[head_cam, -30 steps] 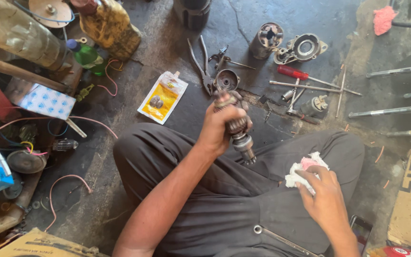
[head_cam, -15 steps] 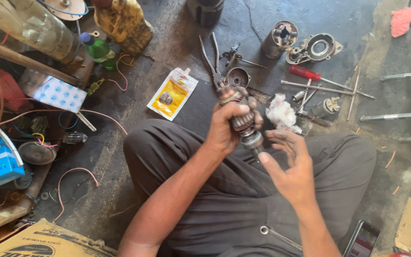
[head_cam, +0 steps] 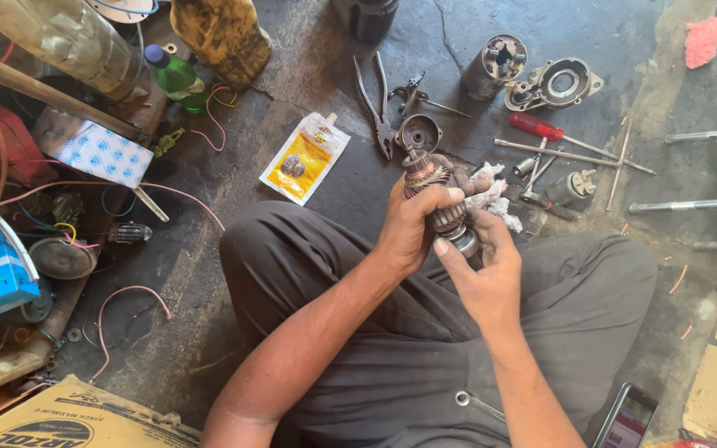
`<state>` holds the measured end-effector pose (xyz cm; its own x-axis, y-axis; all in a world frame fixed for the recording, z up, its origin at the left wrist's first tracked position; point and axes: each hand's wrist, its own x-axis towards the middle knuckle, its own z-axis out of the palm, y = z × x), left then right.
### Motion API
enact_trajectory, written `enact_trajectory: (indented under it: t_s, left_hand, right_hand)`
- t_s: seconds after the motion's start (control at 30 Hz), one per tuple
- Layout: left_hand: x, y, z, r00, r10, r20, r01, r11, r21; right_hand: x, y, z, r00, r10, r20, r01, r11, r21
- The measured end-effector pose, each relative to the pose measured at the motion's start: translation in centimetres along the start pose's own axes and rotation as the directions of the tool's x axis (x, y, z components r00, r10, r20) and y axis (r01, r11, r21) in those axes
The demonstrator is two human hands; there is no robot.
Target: The person sits on the workshop floor and disassembles an electric motor, separating the armature from its housing. They wipe the armature and housing with a cloth, pour liquid from a bottle into a metal tray, and scrub the motor housing in the tray with a brush.
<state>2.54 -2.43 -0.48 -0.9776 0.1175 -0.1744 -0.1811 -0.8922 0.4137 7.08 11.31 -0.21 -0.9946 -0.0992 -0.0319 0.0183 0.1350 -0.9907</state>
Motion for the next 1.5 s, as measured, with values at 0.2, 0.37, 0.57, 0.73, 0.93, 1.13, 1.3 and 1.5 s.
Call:
enact_trajectory:
  t_s: [0.2, 0.37, 0.57, 0.73, 0.93, 1.13, 1.3, 1.5]
  left_hand:
    - [-0.1, -0.1, 0.0, 1.0, 0.019, 0.022, -0.02, 0.998, 0.056]
    - [0.0, -0.3, 0.1, 1.0, 0.008, 0.011, -0.009, 0.998, 0.061]
    - [-0.1, -0.2, 0.0, 1.0, -0.01, -0.011, 0.011, 0.998, 0.068]
    - [-0.1, -0.2, 0.2, 1.0, -0.004, 0.003, 0.004, 0.999, 0.054]
    - [-0.2, -0.4, 0.0, 1.0, 0.002, 0.008, -0.003, 0.999, 0.045]
    - [-0.1, -0.4, -0.3, 1.0, 0.006, -0.031, -0.005, 0.999, 0.049]
    - [-0.1, -0.3, -0.2, 1.0, 0.002, -0.031, 0.0, 0.999, 0.054]
    - [-0.1, -0.3, -0.1, 0.999, -0.015, -0.049, 0.018, 0.998, 0.066]
  right_hand:
    - [-0.1, -0.3, 0.7, 0.998, 0.014, -0.059, -0.009, 0.997, 0.074]
    - [-0.3, -1.1, 0.9, 0.992, -0.037, -0.118, 0.021, 0.992, -0.128]
    - [-0.3, -1.2, 0.9, 0.994, -0.04, -0.104, 0.027, 0.992, -0.126]
    - [-0.2, -0.7, 0.9, 0.997, 0.018, -0.076, -0.019, 1.0, -0.009]
    - [-0.5, -0.1, 0.5, 0.999, 0.013, -0.045, -0.014, 1.0, -0.019]
    - [0.7, 0.5, -1.1, 0.987, 0.15, 0.065, -0.162, 0.951, 0.264]
    - [1.1, 0.9, -1.2, 0.985, 0.151, 0.089, -0.17, 0.943, 0.286]
    - [0.6, 0.8, -0.3, 0.997, 0.074, 0.014, -0.075, 0.995, 0.065]
